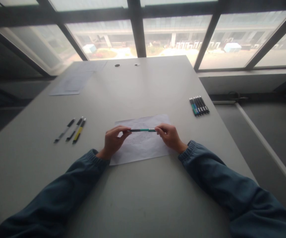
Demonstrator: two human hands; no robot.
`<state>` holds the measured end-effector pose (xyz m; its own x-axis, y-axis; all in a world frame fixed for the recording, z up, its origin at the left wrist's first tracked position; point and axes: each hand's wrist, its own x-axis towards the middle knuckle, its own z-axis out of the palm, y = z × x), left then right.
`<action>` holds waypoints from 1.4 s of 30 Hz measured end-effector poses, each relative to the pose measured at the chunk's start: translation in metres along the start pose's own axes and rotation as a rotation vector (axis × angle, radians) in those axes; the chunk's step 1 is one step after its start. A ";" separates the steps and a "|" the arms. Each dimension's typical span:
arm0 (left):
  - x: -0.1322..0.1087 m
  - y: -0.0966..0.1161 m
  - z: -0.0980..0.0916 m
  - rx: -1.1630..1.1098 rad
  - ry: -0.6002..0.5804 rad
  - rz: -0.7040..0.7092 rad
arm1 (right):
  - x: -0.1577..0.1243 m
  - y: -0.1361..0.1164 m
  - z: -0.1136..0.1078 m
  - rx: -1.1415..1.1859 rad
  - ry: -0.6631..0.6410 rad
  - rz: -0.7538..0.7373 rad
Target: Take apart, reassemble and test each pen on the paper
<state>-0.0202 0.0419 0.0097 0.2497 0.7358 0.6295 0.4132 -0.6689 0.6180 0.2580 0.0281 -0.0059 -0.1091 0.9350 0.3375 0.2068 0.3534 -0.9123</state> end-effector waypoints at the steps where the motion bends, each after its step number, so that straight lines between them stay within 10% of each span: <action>1: 0.000 0.000 0.000 0.002 0.000 0.000 | 0.000 0.001 0.000 0.013 -0.002 0.013; 42: -0.003 0.000 -0.002 0.092 -0.138 0.114 | -0.001 -0.004 0.001 -0.095 -0.008 -0.037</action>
<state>-0.0223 0.0392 0.0089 0.4148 0.6675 0.6184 0.4520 -0.7410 0.4966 0.2567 0.0260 -0.0031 -0.1259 0.9210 0.3687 0.2937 0.3896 -0.8729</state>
